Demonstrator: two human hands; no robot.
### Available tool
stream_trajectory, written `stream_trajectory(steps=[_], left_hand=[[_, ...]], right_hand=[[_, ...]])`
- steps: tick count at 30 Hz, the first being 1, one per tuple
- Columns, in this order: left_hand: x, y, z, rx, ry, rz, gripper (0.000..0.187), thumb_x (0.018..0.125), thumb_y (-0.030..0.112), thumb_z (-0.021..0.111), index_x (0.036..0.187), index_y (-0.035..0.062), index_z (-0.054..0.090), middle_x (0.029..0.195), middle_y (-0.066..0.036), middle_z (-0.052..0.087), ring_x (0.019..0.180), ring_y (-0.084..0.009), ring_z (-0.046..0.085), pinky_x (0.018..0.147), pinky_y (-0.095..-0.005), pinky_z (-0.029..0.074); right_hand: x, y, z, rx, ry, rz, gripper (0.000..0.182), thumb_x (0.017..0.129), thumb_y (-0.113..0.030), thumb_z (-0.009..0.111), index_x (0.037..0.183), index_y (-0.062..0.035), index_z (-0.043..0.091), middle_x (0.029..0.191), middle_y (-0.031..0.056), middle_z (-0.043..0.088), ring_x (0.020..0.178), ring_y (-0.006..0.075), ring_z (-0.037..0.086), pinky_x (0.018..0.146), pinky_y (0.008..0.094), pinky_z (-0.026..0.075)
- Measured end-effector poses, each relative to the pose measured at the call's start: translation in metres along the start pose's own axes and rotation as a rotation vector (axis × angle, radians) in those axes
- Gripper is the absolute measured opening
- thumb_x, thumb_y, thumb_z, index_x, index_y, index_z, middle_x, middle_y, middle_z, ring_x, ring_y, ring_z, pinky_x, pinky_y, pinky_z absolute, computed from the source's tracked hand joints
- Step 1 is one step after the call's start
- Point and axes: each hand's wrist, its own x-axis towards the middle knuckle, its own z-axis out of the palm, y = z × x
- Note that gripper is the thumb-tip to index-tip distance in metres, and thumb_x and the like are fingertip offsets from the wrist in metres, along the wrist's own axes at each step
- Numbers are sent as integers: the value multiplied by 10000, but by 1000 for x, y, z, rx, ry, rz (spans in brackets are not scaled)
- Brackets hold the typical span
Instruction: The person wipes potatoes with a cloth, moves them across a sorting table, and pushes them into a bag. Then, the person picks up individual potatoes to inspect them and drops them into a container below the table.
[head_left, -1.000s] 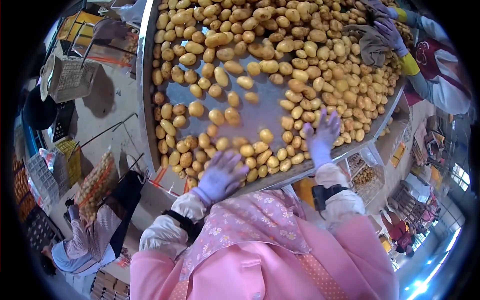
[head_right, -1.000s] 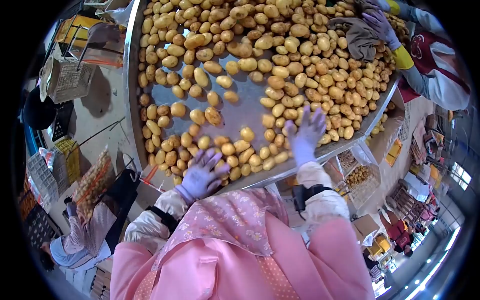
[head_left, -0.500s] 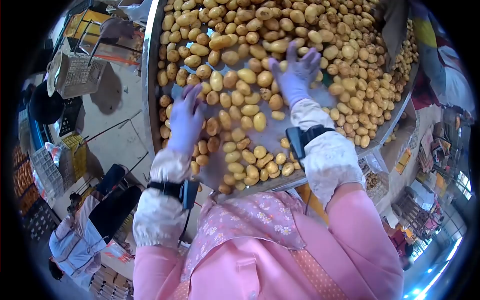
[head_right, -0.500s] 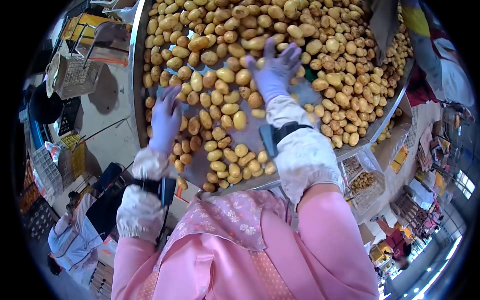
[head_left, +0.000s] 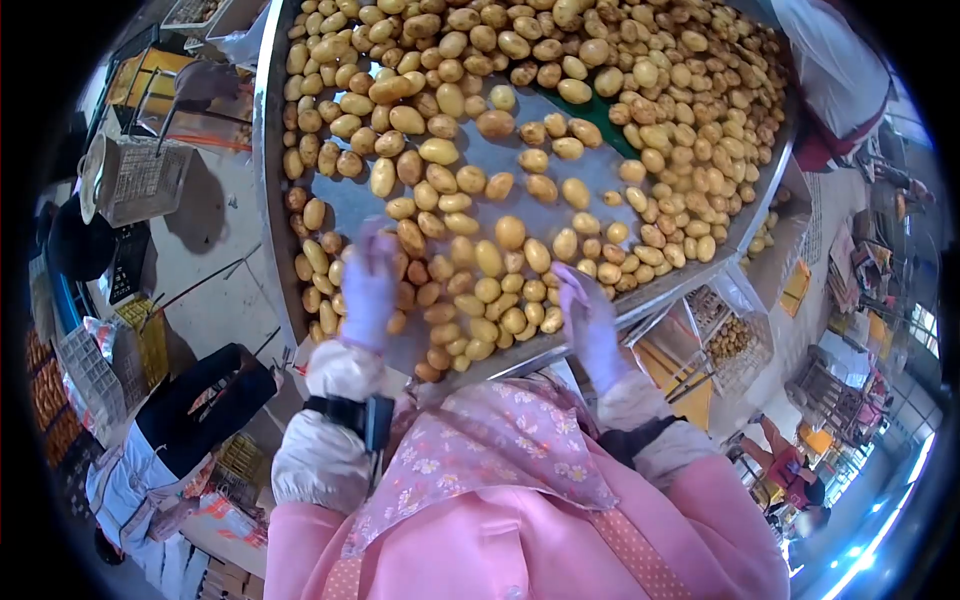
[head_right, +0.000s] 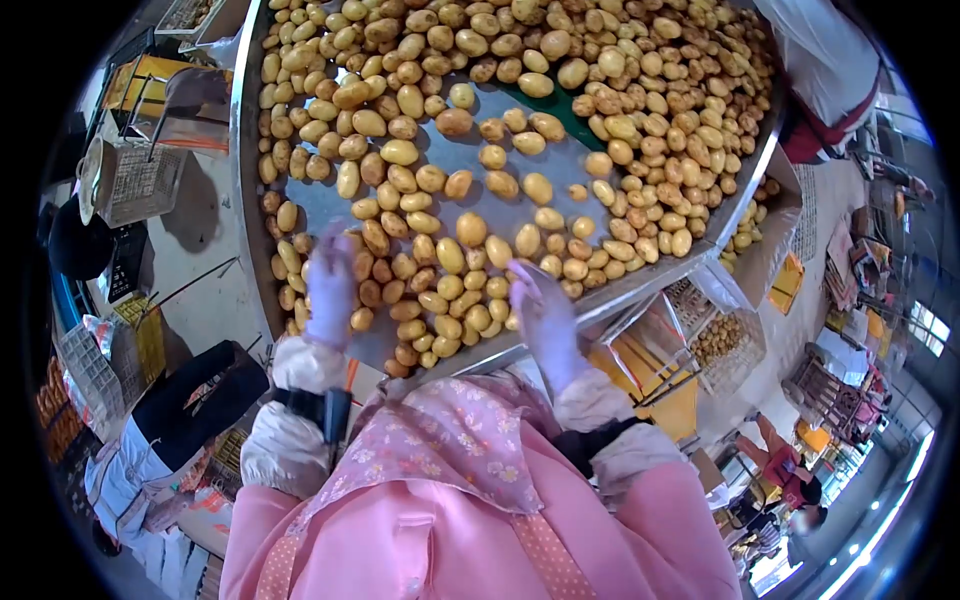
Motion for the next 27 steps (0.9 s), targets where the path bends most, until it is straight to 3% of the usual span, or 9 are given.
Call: stream_trajectory(steps=[4,5,6,7,14,20,23,24,27], left_hand=[[-73,42,55,478,-509,851,437,914,151,620,1335,34,611,1170,-176,676,1122,-381,622,983,-452,503],[-73,39,52,477,-513,869,437,914,151,620,1335,34,611,1170,-176,676,1122,-381,622,983,-452,503],[-71,35,44,612,-588,738,459,886,133,622,1334,38,614,1201,-177,665,1151,-374,611,995,-457,497],[-69,27,33,742,-664,599,482,857,115,625,1334,42,618,1232,-177,655,1180,-368,600,1008,-462,492],[-44,3,30,1005,-494,824,470,770,101,679,1240,91,653,1318,-147,591,1175,-342,591,914,-449,531],[-88,71,55,471,-776,208,565,891,238,656,1418,78,530,1360,-198,550,1197,-394,570,997,-482,487],[-114,22,67,389,-699,729,676,871,305,685,1481,111,468,1511,-185,461,1409,-383,400,1198,-506,272],[-110,12,57,391,-694,731,676,871,305,685,1481,111,468,1511,-185,461,1409,-383,400,1198,-506,272],[-94,-25,-9,832,-766,958,625,840,233,692,1434,133,525,1434,-111,554,1380,-328,457,1174,-515,326]], right_hand=[[-13,-35,51,446,-79,601,407,1053,-337,553,1339,-51,592,1117,49,668,816,129,625,678,249,517],[-24,16,43,178,-115,212,352,1053,-326,549,1250,-44,621,1102,24,662,743,111,602,588,237,497],[-33,-15,17,329,65,512,285,1049,-277,568,1197,-43,632,1096,26,662,814,98,613,645,218,501],[-51,27,-7,-250,249,-103,230,1030,-201,598,1195,-48,642,1100,19,666,898,114,628,741,234,521],[-111,89,-139,-1076,577,-21,409,999,-234,573,1380,-86,539,1329,181,578,1193,403,567,1088,451,416],[-52,-26,26,1133,79,419,492,1038,-336,588,1448,-77,505,1464,112,514,1157,194,595,905,303,511],[-49,3,41,319,10,369,442,1023,-380,611,1321,-55,586,1152,64,653,938,192,632,819,307,520],[-51,43,16,743,162,385,368,1032,-331,599,1248,-33,618,1045,51,675,881,196,646,811,311,534],[-89,113,-153,-628,560,-123,264,991,-212,591,1162,-30,675,1095,120,692,1023,251,657,937,353,516]])
